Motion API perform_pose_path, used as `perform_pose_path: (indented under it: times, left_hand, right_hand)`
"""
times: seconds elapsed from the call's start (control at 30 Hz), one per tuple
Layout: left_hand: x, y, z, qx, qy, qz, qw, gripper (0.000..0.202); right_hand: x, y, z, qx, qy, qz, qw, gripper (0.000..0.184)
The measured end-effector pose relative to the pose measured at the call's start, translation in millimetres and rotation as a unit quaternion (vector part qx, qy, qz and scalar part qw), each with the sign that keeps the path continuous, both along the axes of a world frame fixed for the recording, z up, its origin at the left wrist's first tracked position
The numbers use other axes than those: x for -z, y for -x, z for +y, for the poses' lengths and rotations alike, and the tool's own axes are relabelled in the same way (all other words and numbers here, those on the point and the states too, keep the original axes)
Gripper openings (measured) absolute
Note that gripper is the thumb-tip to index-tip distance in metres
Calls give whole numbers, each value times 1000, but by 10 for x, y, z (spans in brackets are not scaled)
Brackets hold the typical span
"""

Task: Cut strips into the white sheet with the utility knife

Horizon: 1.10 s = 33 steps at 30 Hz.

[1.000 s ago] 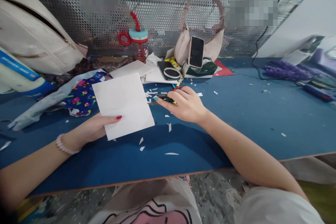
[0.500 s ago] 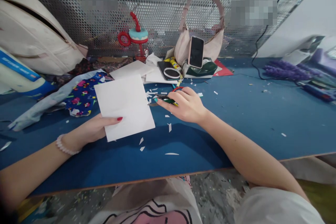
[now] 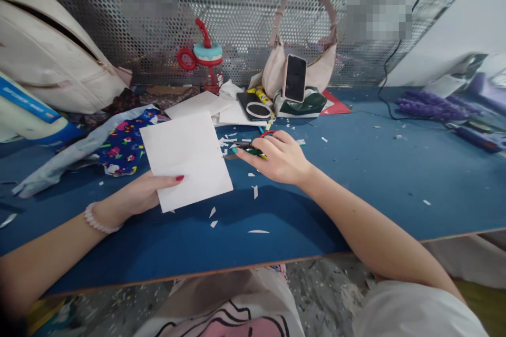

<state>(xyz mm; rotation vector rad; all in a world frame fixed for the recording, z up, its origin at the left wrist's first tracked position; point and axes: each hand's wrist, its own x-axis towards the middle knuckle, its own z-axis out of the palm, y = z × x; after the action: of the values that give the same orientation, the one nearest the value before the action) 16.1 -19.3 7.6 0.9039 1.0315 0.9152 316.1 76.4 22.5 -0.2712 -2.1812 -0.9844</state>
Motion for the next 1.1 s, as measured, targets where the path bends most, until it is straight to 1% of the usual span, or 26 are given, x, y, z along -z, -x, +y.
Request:
perform_pose_path:
  times: [0.2, 0.4, 0.7, 0.97, 1.1]
  left_hand:
    - [6, -5, -2, 4, -4, 4, 1000, 78]
    - [8, -2, -19, 15, 1, 14, 1000, 75]
    - [12, 6, -15, 11, -2, 16, 1000, 73]
    - [-22, -5, -18, 4, -1, 2, 1000, 78]
    - [-30, -15, -17, 1, -2, -4, 1000, 78]
  right_hand:
    - [15, 5, 3, -5, 2, 8, 1000, 22]
    - [27, 11, 5, -10, 19, 19, 1000, 24]
    - [5, 17, -13, -17, 3, 9, 1000, 19]
    - [38, -20, 4, -2, 48, 1, 999, 23]
    - [34, -16, 3, 33, 25, -16, 999, 20]
